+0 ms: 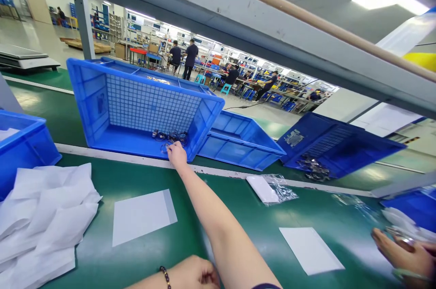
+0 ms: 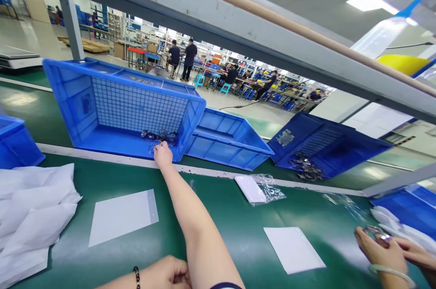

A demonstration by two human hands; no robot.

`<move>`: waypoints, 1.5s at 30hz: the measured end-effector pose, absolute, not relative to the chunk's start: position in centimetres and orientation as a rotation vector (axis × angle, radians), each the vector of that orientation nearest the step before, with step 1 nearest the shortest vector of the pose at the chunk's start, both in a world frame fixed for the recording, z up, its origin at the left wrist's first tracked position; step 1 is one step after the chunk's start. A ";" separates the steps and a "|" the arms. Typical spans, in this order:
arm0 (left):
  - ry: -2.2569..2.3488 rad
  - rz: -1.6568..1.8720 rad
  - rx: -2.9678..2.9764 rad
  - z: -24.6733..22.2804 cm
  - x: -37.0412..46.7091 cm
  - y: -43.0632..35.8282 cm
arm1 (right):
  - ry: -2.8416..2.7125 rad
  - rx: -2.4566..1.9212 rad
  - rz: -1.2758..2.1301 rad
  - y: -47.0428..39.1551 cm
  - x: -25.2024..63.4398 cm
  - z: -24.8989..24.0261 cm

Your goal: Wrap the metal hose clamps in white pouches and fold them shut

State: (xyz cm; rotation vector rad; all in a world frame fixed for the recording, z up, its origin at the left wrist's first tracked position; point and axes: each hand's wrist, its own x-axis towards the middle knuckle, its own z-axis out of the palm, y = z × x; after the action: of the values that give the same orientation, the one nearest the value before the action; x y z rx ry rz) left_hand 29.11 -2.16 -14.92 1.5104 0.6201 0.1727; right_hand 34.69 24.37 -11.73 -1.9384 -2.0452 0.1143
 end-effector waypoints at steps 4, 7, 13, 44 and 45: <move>0.537 0.299 1.485 -14.8 28.9 -2.1 | -2.074 -1.856 0.228 25.5 32.2 -11.8; 0.559 0.329 1.438 -15.3 29.0 -2.3 | -2.051 -1.789 0.312 25.1 31.9 -11.7; 0.689 0.367 1.082 -15.5 29.7 -2.1 | -1.895 -1.609 0.490 19.1 35.6 -9.9; 0.956 0.964 0.805 -11.0 28.5 0.0 | -2.300 -1.382 0.378 -2.2 45.8 -11.3; 0.954 0.940 0.852 -11.0 28.3 0.1 | -2.361 -1.384 0.386 -2.2 45.8 -11.4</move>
State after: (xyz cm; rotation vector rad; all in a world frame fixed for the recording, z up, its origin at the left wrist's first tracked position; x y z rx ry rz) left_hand 28.33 0.08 -11.00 0.8522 0.9539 0.9403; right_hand 45.82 -2.18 -11.39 -1.3842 -2.3607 0.3865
